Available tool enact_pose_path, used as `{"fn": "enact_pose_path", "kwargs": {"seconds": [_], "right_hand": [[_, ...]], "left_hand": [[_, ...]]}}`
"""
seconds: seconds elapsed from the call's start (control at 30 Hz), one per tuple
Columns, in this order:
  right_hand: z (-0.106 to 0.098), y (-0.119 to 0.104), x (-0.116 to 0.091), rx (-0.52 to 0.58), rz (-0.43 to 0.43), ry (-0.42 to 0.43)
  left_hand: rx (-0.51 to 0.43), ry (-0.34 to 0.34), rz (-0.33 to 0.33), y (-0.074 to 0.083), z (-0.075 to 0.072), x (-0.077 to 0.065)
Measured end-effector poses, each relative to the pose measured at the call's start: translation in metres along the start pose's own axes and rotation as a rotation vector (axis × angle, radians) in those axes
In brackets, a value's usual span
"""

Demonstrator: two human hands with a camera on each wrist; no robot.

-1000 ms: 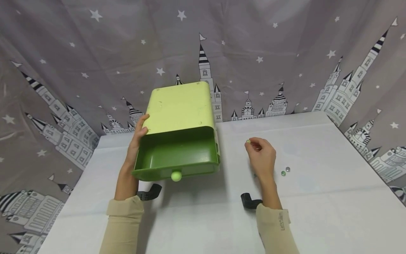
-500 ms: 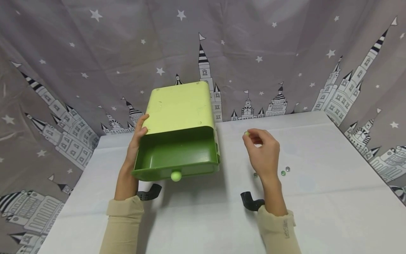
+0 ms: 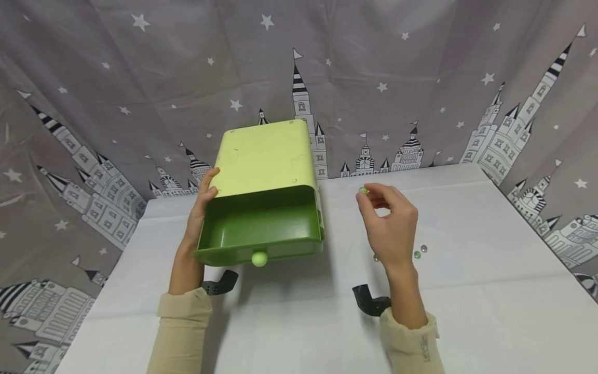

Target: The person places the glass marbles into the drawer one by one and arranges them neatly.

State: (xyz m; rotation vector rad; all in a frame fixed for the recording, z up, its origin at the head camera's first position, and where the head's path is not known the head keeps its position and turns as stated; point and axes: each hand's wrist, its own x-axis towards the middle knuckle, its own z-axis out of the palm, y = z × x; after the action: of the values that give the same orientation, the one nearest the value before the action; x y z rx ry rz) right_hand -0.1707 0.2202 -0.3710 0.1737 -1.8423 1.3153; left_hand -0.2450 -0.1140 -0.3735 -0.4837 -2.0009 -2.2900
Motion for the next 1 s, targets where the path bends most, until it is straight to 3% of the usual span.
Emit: {"fn": "enact_pose_path", "kwargs": {"seconds": [0.17, 0.57, 1.0], "right_hand": [[0.005, -0.013, -0.003, 0.021, -0.051, -0.037], [0.039, -0.046, -0.028, 0.154, -0.175, -0.224], [0.049, -0.048, -0.035, 0.189, -0.236, -0.234]], "left_hand": [[-0.001, -0.001, -0.001, 0.000, 0.000, 0.000], [0.003, -0.005, 0.004, -0.001, 0.001, 0.000], [0.017, 0.003, 0.001, 0.000, 0.000, -0.001]]}}
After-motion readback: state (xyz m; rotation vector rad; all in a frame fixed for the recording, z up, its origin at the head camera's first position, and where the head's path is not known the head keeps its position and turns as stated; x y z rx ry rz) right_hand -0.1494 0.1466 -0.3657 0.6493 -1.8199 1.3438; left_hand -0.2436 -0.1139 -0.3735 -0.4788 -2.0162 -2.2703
